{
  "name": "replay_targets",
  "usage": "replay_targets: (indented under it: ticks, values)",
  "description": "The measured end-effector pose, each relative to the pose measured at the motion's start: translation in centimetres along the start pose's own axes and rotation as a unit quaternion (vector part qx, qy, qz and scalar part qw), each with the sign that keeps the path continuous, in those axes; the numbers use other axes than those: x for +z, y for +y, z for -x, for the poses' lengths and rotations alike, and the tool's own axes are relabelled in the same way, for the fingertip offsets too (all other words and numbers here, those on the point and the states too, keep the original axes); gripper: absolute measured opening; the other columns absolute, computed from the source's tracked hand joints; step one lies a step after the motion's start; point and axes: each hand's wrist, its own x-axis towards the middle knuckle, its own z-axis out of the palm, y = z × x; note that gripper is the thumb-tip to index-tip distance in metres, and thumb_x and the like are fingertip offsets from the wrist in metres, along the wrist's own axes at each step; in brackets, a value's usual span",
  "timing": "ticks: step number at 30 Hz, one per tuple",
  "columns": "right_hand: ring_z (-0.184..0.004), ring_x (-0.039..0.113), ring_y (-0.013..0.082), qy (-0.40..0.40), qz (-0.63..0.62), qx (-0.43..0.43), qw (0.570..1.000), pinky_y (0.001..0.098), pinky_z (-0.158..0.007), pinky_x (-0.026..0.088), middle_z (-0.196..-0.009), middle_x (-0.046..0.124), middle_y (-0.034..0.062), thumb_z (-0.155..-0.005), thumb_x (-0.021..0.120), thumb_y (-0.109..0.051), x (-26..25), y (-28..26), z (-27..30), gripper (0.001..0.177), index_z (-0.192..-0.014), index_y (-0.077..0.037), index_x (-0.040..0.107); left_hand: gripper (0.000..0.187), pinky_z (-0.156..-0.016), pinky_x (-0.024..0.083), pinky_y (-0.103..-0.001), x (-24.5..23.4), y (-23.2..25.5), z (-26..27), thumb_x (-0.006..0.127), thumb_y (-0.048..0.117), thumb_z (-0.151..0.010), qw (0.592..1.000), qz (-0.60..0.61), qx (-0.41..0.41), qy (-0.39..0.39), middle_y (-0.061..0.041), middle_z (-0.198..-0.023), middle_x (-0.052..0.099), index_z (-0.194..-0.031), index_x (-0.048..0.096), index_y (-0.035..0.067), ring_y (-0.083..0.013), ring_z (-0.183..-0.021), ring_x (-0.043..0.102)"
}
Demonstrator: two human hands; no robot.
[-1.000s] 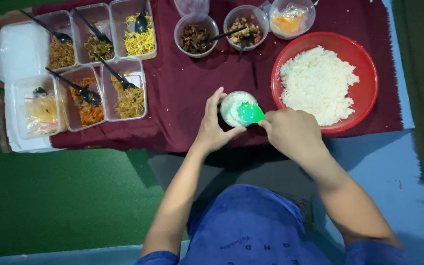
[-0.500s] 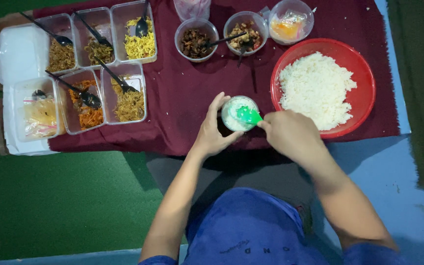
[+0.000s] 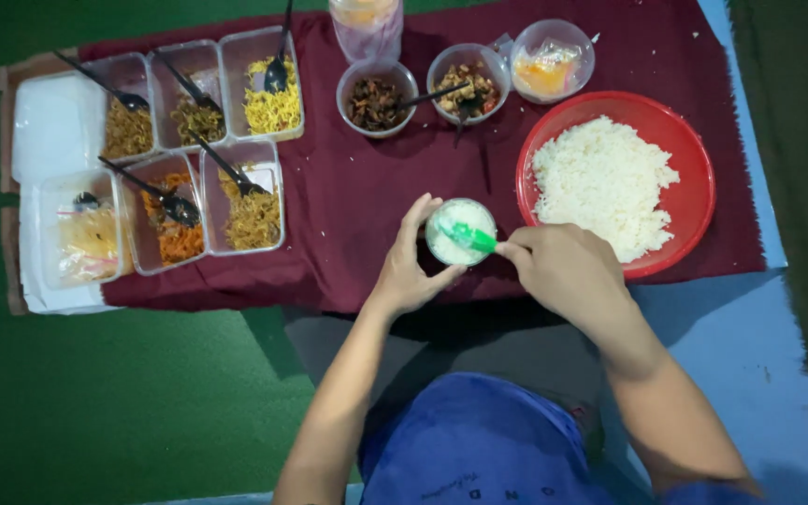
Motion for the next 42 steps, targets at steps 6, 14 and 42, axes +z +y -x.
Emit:
replay_targets:
  ticks: [6,14,42]
  values:
    - [-0.099,0.073,0.0476,-0.006,0.028,0.014,0.999,0.0566,-0.089,0.056,-0.093,0.076,0.0210,-0.103,0.048,-0.040,2.4,0.7,-1.7,0.036,-0.099,-0.022,0.079,0.107,-0.122,0.037,-0.045,-0.2,0.5,-0.3,0.088,0.025,-0.075,1.000,-0.002,-0.010,0.000,-0.012,-0.154,0.047,-0.160,0.024,0.008,-0.0303,-0.141,0.048]
    - [-0.102,0.072,0.0505,-0.009,0.007,0.005,1.000,0.0582,-0.091,0.056,-0.097,0.077,0.0231,-0.101,0.050,-0.039,-0.1,0.5,-0.4,0.036,-0.096,-0.019,0.079,0.106,-0.122,0.033,-0.048,0.1,0.0,-0.2,0.085,0.023,-0.075,1.000,-0.006,0.003,-0.006,-0.015,-0.156,0.045,-0.160,0.024,0.009,-0.0330,-0.142,0.046]
    - [-0.097,0.071,0.0520,0.048,0.023,-0.013,0.998,0.0608,-0.088,0.056,-0.096,0.075,0.0218,-0.103,0.051,-0.042,1.5,1.1,-1.1,0.033,-0.104,-0.023,0.078,0.110,-0.116,0.043,-0.048,0.1,0.2,0.0,0.092,0.019,-0.071,1.000,-0.023,0.001,0.012,-0.018,-0.148,0.048,-0.159,0.026,0.008,-0.0374,-0.138,0.049]
